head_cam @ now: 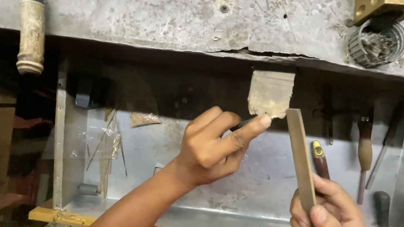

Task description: Filing and smoothing a small metal jewelry component using a hand file and a thin metal rod at a workbench.

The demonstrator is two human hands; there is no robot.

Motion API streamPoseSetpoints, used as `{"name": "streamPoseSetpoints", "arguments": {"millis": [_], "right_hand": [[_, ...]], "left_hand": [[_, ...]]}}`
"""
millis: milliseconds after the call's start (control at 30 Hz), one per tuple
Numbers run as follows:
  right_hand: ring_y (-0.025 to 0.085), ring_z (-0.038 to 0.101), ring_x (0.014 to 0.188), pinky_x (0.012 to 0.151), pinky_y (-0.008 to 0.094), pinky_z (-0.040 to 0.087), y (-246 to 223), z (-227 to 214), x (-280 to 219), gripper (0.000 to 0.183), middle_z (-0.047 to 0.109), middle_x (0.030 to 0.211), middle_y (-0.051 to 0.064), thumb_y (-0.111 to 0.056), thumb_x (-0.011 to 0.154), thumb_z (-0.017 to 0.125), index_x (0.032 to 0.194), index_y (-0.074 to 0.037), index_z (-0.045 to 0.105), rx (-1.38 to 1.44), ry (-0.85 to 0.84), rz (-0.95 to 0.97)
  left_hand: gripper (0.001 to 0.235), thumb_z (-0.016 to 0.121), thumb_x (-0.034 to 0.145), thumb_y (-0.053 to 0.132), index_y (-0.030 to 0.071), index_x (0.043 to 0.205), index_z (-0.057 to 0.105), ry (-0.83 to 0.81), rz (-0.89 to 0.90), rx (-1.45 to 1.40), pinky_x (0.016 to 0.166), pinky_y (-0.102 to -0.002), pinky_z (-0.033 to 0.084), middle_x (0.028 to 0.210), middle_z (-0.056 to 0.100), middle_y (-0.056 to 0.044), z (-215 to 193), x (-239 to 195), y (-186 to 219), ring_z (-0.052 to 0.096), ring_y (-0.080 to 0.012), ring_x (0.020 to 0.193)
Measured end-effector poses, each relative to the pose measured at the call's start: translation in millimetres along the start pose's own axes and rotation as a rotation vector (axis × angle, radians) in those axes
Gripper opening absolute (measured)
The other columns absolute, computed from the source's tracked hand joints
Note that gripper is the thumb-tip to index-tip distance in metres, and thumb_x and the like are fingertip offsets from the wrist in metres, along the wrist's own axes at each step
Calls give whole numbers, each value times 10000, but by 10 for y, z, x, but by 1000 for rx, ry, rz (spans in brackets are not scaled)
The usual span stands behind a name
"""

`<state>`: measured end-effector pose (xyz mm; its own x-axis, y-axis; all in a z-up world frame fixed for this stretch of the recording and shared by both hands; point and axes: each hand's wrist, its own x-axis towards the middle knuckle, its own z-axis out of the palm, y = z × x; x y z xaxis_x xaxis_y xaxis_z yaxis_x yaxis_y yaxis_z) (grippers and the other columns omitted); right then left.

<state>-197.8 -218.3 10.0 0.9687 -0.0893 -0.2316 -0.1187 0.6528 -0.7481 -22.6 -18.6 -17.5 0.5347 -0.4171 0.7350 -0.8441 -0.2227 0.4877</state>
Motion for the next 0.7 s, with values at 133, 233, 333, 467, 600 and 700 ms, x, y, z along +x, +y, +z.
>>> {"name": "streamPoseSetpoints", "arguments": {"millis": [133, 233, 333, 467, 600, 700], "right_hand": [[87, 267, 350, 209, 201, 239, 51, 62, 3, 405, 445, 735, 164, -116, 1043, 583, 1446, -95, 553, -20, -35, -14], [97, 296, 349, 204, 208, 259, 82, 113, 39, 443, 460, 741, 166, -121, 1034, 586, 1471, -76, 528, -79, -40, -33], [99, 301, 345, 214, 208, 266, 138, 131, 19, 442, 473, 740, 171, -110, 1038, 585, 1473, -64, 520, -70, -38, -61], [105, 288, 349, 235, 212, 257, 210, 178, -23, 427, 458, 723, 173, -104, 1036, 589, 1458, -67, 540, -90, -21, -81], [116, 366, 345, 275, 216, 291, 167, 134, 66, 469, 552, 676, 169, -35, 972, 575, 1436, 14, 527, -379, 22, -203], [89, 491, 350, 312, 193, 393, -56, 273, 221, 477, 617, 607, 118, 11, 880, 625, 1342, 112, 572, -760, 139, -201]], "left_hand": [[486, 621, 1032, -150, 110, 1442, 590, 31, -42, -19, 630, -337, 385, 849, 564, -85, 75, -49, 27, 425, -237, 693], [440, 604, 1052, -115, 100, 1436, 596, 15, -6, 41, 620, -355, 376, 831, 539, -81, 67, -48, -20, 392, -245, 687], [363, 551, 1101, 9, 155, 1427, 618, 23, 85, 186, 570, -334, 329, 824, 535, -61, 74, -53, -125, 323, -236, 659], [331, 626, 1111, 63, 215, 1405, 630, 38, 194, 289, 544, -345, 289, 771, 442, -21, 52, -17, -234, 282, -234, 649], [444, 714, 1117, 38, 251, 1477, 568, -4, 260, 340, 548, -349, 293, 796, 448, -18, -1, -19, -325, 274, -231, 660], [460, 642, 1106, -10, 260, 1472, 575, -2, 280, 386, 540, -340, 287, 793, 468, -16, -22, 9, -318, 281, -219, 644]]}}
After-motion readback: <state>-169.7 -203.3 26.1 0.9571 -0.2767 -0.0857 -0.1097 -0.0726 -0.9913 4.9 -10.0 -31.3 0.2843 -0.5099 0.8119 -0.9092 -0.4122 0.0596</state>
